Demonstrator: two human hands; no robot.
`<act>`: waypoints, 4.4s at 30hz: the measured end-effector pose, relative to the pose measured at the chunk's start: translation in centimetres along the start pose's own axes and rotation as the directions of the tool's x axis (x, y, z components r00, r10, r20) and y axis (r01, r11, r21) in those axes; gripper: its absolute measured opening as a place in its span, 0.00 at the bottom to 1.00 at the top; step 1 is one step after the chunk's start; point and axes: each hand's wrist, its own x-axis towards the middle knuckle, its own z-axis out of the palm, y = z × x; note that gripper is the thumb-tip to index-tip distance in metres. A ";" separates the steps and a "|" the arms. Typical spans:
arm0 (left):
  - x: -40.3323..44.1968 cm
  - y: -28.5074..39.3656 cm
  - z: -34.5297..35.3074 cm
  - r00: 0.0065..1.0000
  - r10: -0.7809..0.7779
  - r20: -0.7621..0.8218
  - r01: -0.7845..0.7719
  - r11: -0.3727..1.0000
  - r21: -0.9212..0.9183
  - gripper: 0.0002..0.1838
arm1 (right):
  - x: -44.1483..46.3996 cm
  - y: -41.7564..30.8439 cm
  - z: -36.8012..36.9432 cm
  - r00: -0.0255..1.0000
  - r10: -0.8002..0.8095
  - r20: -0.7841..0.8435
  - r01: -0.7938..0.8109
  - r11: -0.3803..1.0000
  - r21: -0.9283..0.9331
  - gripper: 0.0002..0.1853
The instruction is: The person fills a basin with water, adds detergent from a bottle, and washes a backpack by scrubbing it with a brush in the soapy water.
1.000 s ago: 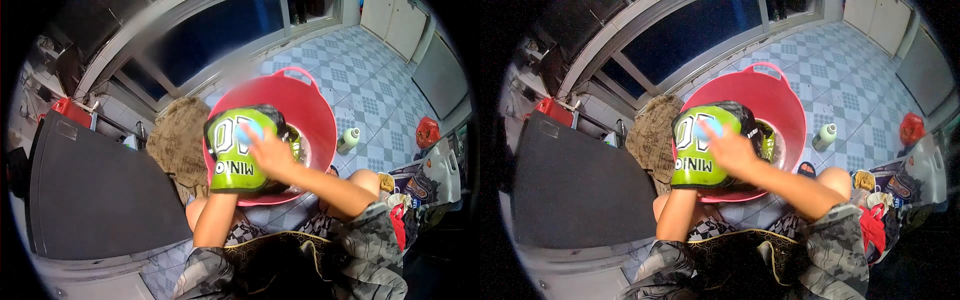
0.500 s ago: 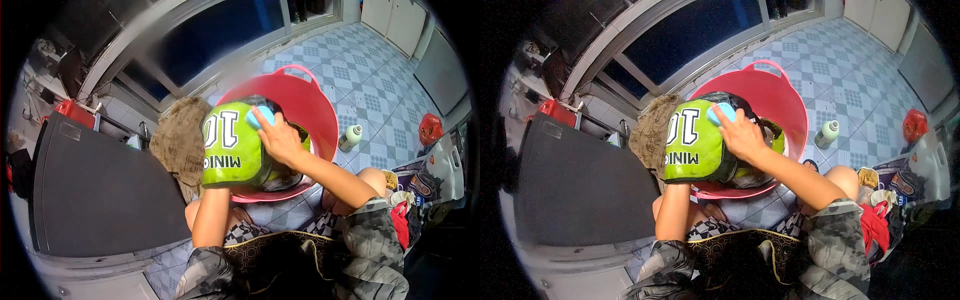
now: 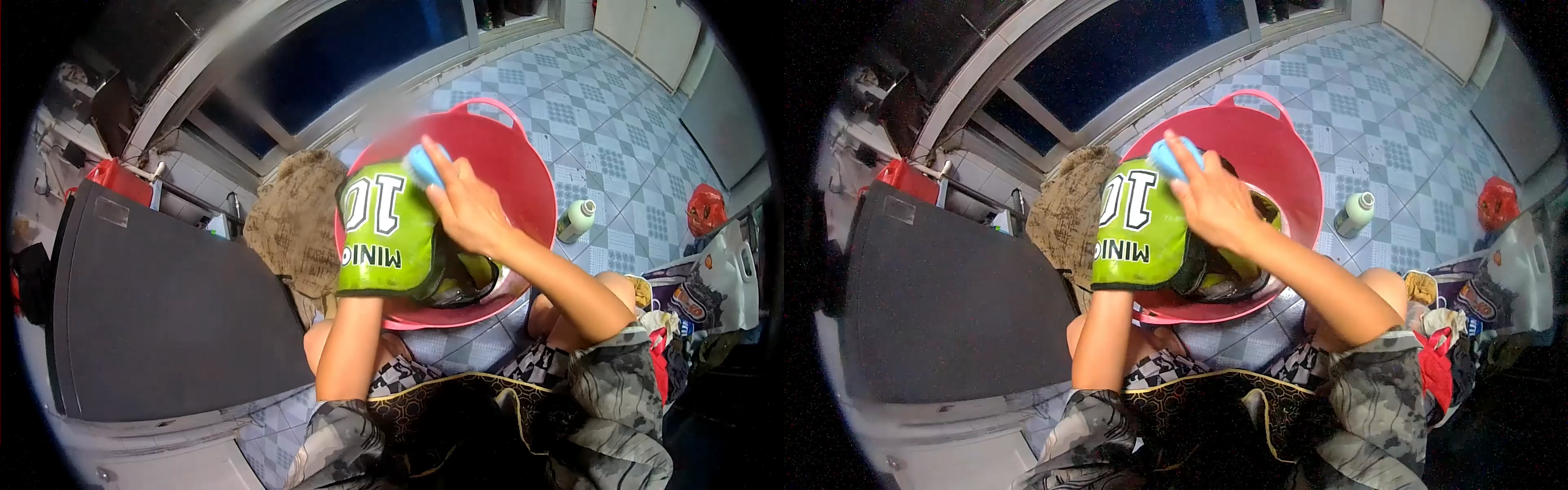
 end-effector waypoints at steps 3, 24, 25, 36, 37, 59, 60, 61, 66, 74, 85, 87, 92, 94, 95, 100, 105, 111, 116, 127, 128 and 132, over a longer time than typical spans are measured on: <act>0.7 -0.7 0.5 1.000 0.002 -0.026 -0.002 1.000 -0.014 0.15 | -1.7 -0.9 1.4 1.000 -0.017 0.001 0.016 0.986 0.169 0.36; 0.8 -3.9 2.1 0.978 0.097 -0.186 -0.041 0.958 0.284 0.14 | -2.5 5.1 4.1 0.674 0.530 0.514 -0.508 -0.171 0.844 0.20; 0.6 -4.3 2.2 0.974 0.135 -0.180 -0.037 0.885 0.465 0.14 | -1.9 7.0 4.8 0.677 0.502 0.539 -0.484 -0.248 0.839 0.20; -2.0 -0.9 7.5 0.998 0.059 0.005 -0.059 0.990 0.125 0.28 | -1.8 -1.6 3.9 0.706 0.613 0.355 -0.455 0.007 0.891 0.20; -1.9 -0.5 7.8 0.999 0.033 0.007 -0.032 0.999 -0.038 0.30 | -1.9 -2.5 4.5 0.733 0.598 0.324 -0.441 0.056 0.896 0.21; -1.1 -0.4 5.6 0.963 -0.271 0.004 0.268 0.950 -0.163 0.47 | -4.0 -4.8 2.5 0.978 -0.054 0.200 0.099 0.970 -0.222 0.30; -1.0 -0.8 5.6 0.950 -0.274 -0.151 0.252 0.956 -0.151 0.46 | -2.9 -4.8 2.6 0.981 0.002 0.194 0.048 0.966 -0.253 0.29; -0.9 -1.2 5.7 0.914 -0.275 -0.297 0.246 0.960 -0.132 0.46 | -1.3 -4.7 2.6 0.982 0.063 0.178 -0.010 0.959 -0.284 0.28; -0.1 -1.1 5.8 0.936 -0.292 -0.197 0.257 0.948 -0.187 0.47 | -2.3 -3.5 3.3 0.975 0.091 0.201 -0.036 0.964 -0.265 0.30; -1.0 -2.3 6.2 0.909 -0.337 -0.243 0.320 0.941 -0.108 0.45 | -1.2 -2.5 3.9 0.988 0.074 0.136 -0.025 0.944 -0.329 0.29; -4.6 -3.0 4.0 0.843 -0.538 0.011 0.538 0.843 0.021 0.44 | -1.1 2.6 1.7 0.928 0.087 0.362 0.025 0.956 -0.294 0.27; -5.9 -3.3 3.3 0.863 -0.505 0.000 0.503 0.861 0.076 0.42 | -1.6 3.2 0.5 0.901 0.059 0.430 0.014 0.986 -0.164 0.26; -9.8 -3.1 3.4 0.897 -0.439 -0.048 0.416 0.877 -0.242 0.44 | -3.2 0.5 -1.8 0.819 -0.227 0.527 0.293 0.955 -0.044 0.26; -10.2 -3.4 1.9 0.896 -0.433 0.096 0.442 0.853 -0.277 0.48 | -5.0 -0.5 -1.1 0.635 -0.454 0.625 0.557 0.830 0.037 0.27; -10.3 -3.2 3.0 0.885 -0.466 -0.022 0.445 0.857 -0.261 0.48 | -5.4 -1.0 -0.8 0.513 -0.575 0.637 0.683 0.724 0.103 0.28; -10.5 -4.9 2.7 0.857 -0.503 -0.112 0.472 0.854 -0.219 0.47 | -1.8 2.9 0.9 0.704 -0.414 0.577 0.644 0.715 -0.272 0.28; -9.8 -4.8 3.6 0.856 -0.478 -0.197 0.455 0.877 -0.152 0.45 | -6.2 0.5 -0.6 0.444 -0.549 0.708 0.669 0.729 0.146 0.28; -9.9 -6.1 4.1 0.858 -0.462 -0.224 0.459 0.886 -0.069 0.46 | -4.1 2.6 -0.3 0.670 -0.330 0.665 0.498 0.864 -0.072 0.27; -9.8 -7.1 2.4 0.866 -0.488 -0.111 0.485 0.873 -0.060 0.46 | -3.0 4.3 0.9 0.651 -0.290 0.702 0.504 0.857 -0.113 0.26; -10.3 -7.7 2.9 0.957 -0.241 -0.158 0.287 0.856 0.430 0.24 | 1.8 7.9 1.9 0.756 0.095 0.648 -0.232 0.964 0.129 0.35; -10.1 -7.3 2.9 0.958 -0.240 -0.156 0.285 0.852 0.439 0.24 | 2.2 7.1 1.8 0.762 0.091 0.641 -0.230 0.964 0.137 0.35; -9.4 -3.8 3.6 0.960 -0.279 -0.002 0.225 0.771 0.596 0.23 | 4.0 5.9 2.5 0.496 -0.112 0.861 -0.595 0.679 0.431 0.34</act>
